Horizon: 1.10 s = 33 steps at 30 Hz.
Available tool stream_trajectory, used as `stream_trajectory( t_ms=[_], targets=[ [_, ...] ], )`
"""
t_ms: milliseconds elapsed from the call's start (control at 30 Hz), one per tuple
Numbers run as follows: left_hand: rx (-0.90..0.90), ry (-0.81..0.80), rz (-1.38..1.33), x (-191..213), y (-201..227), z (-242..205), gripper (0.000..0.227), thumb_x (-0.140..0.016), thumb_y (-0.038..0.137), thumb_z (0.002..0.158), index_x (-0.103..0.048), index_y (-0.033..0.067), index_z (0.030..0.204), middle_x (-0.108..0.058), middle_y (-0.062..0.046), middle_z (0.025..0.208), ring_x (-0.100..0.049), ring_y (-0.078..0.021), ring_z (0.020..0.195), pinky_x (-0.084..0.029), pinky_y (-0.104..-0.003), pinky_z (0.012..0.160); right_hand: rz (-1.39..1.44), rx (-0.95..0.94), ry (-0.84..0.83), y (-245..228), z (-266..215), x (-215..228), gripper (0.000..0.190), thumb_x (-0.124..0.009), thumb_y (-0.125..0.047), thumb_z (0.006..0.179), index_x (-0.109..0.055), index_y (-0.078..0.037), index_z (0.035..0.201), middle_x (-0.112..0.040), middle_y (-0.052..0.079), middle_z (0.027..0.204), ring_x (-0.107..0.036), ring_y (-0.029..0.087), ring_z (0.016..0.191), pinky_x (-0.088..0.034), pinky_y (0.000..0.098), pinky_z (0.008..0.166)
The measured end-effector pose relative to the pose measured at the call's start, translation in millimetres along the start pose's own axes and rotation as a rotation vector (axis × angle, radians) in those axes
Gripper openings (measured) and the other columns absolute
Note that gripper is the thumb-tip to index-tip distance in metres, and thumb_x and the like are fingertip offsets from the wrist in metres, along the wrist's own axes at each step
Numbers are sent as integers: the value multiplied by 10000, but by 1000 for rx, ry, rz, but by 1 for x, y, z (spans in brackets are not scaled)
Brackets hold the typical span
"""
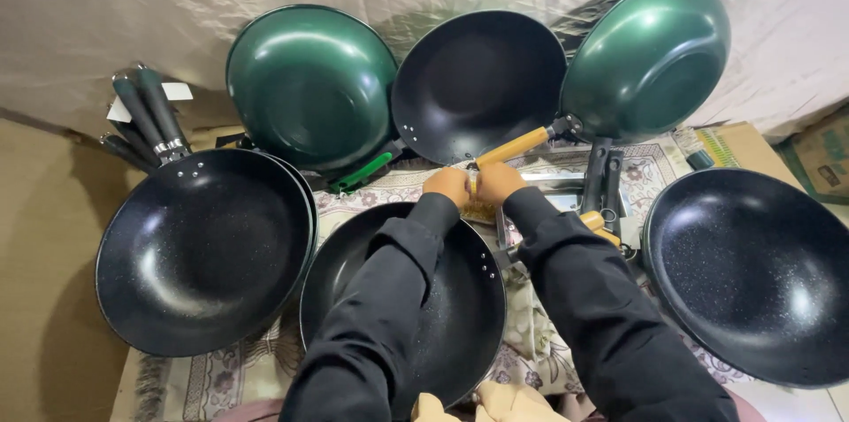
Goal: Attaching wooden handles to metal woks and applying small labels to the finished products.
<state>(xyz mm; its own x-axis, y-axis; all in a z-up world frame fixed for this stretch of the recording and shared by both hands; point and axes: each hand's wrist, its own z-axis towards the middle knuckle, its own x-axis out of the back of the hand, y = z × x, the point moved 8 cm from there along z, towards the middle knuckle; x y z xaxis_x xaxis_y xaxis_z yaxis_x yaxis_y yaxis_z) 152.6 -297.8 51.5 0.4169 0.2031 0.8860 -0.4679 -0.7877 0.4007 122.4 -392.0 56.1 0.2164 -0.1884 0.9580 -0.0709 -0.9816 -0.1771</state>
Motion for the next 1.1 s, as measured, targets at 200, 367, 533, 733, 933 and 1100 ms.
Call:
stream_trajectory(
  t_ms=[200,367,533,733,933,1100],
  targets=[
    [-22,74,-99,53,13,-36,121,-701,234,908,-778,157,961,-754,-86,978,-718,-308,1071,-576,-475,940,98,24,56,12,-2,22,204,-681,-210,870,-830,-100,955,-789,194,985,-732,421,1045,-587,514,925],
    [-30,140,-101,50,4,-31,98,-714,304,872,-777,245,919,-747,-31,966,-715,-273,1071,-587,-425,928,114,22,51,18,-10,34,216,-744,-308,828,-824,-179,981,-798,110,966,-733,361,1056,-590,473,928],
    [-42,166,-87,55,9,-41,116,-694,316,872,-768,242,921,-745,-39,972,-707,-275,1085,-586,-421,944,177,7,63,20,-15,35,200,-748,-325,831,-828,-214,978,-799,85,978,-725,349,1069,-580,468,935],
    [-44,186,-110,44,1,-39,129,-686,323,854,-759,246,928,-741,-26,948,-706,-260,1066,-586,-419,929,214,-5,84,26,-12,28,212,-745,-368,837,-823,-255,999,-800,53,967,-725,332,1063,-580,461,928],
    [-35,203,-168,34,-11,-31,236,-698,310,824,-740,274,1054,-728,15,980,-698,-218,1064,-582,-401,930,261,-4,126,28,-13,28,220,-741,-394,839,-818,-268,1001,-797,39,943,-727,337,1041,-579,467,910],
    [-159,276,-280,35,-2,-30,340,-754,256,798,-743,185,1131,-727,-72,1049,-691,-292,1050,-583,-453,931,310,-2,148,29,-15,29,235,-737,-398,841,-810,-255,1012,-792,43,929,-727,339,1031,-576,476,907]
  ],
)
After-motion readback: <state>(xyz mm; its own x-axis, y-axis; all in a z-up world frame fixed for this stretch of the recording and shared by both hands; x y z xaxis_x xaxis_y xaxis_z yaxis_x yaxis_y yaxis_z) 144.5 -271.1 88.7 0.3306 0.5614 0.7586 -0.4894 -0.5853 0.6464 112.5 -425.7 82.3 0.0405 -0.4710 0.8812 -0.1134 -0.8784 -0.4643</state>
